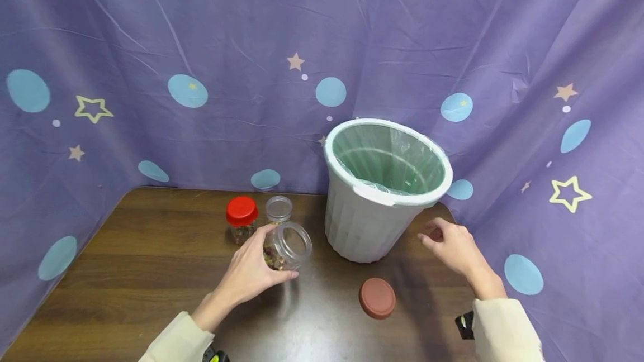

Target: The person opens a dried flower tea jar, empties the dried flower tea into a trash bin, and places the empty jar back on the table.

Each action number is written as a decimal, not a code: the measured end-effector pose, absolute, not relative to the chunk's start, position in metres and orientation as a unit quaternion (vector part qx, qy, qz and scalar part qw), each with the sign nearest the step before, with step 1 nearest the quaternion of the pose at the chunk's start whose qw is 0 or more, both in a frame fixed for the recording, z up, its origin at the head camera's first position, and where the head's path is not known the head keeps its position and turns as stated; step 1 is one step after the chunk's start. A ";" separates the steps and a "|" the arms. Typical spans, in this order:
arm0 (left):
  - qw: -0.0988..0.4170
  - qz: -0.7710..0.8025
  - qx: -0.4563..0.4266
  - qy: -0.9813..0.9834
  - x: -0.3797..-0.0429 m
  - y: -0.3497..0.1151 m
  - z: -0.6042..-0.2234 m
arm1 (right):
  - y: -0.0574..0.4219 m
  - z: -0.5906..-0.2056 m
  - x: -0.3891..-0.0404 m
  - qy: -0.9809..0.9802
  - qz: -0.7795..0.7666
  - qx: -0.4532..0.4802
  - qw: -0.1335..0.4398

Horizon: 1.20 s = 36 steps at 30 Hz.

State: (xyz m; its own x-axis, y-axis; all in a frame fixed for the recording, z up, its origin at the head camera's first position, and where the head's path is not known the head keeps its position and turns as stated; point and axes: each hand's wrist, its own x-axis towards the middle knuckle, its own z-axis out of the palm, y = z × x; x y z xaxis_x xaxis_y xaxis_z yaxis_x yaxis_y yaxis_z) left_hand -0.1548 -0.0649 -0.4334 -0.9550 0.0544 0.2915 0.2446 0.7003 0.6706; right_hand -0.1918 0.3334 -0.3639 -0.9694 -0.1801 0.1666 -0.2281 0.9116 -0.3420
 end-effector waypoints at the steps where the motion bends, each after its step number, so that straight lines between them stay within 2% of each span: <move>1: 0.126 -0.378 -0.081 -0.914 -0.155 -0.066 -0.432 | 0.334 -0.360 -0.193 -0.975 0.182 0.104 0.067; 9: 0.132 -0.371 -0.087 -0.915 -0.159 -0.069 -0.425 | 0.340 -0.337 -0.196 -0.978 0.162 0.104 0.084; 22: 0.142 -0.374 -0.091 -0.912 -0.166 -0.075 -0.406 | 0.355 -0.308 -0.203 -0.970 0.203 0.053 0.125; 36: 0.151 -0.378 -0.098 -0.908 -0.175 -0.075 -0.393 | 0.344 -0.274 -0.222 -0.968 0.198 0.007 0.153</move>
State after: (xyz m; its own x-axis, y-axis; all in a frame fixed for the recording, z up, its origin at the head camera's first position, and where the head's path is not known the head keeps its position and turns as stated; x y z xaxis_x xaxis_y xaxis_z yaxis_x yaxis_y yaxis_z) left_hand -0.1748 -0.0753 -0.3932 -0.9351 0.0631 0.3488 0.2921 0.6946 0.6574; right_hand -0.2225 0.3439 -0.2737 -0.9533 0.0461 0.2986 -0.0747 0.9217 -0.3806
